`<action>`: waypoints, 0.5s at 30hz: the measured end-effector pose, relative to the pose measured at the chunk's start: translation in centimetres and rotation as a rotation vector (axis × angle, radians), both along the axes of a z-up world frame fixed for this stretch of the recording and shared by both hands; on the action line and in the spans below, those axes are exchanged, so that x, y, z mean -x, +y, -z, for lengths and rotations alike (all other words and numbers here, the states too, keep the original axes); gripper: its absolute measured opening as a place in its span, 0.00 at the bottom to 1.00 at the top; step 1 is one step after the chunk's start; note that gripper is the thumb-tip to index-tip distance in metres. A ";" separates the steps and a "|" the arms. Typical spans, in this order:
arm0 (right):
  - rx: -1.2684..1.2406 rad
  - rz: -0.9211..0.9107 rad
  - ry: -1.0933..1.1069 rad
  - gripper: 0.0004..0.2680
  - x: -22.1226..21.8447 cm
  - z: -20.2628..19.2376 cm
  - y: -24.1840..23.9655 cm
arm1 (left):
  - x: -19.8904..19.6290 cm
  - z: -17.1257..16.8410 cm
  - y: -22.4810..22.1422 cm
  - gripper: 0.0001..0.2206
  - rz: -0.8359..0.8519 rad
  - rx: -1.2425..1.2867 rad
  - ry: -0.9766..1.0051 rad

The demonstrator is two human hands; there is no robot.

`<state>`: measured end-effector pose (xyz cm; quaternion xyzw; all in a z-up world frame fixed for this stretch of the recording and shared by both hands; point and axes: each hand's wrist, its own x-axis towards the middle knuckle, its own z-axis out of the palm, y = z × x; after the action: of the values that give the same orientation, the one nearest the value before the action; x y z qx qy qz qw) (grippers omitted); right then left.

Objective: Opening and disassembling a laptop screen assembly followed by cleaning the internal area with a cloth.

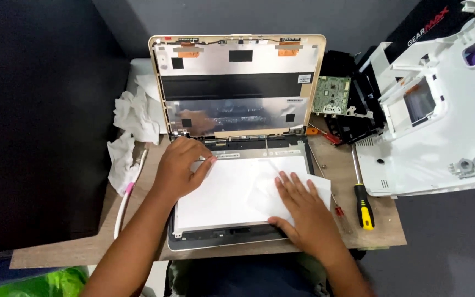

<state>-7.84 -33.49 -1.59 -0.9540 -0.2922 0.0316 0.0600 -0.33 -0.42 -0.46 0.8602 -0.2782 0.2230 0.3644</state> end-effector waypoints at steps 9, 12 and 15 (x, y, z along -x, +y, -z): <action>0.030 0.103 -0.048 0.34 0.6 1.8 -0.2 | 0.2 -0.4 -0.1 0.05 0.004 0.013 -0.015; 0.576 0.088 -0.688 0.45 0.7 2.4 0.4 | -0.1 -0.5 -0.2 0.04 0.007 0.013 -0.014; 0.034 0.012 -0.167 0.38 1.2 1.3 1.4 | 0.0 -0.4 -0.1 0.05 -0.014 0.006 0.001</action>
<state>-9.07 -32.12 -2.91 -0.9559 -0.2898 -0.0433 0.0192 -0.28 -0.53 -0.08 0.8611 -0.2712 0.2262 0.3657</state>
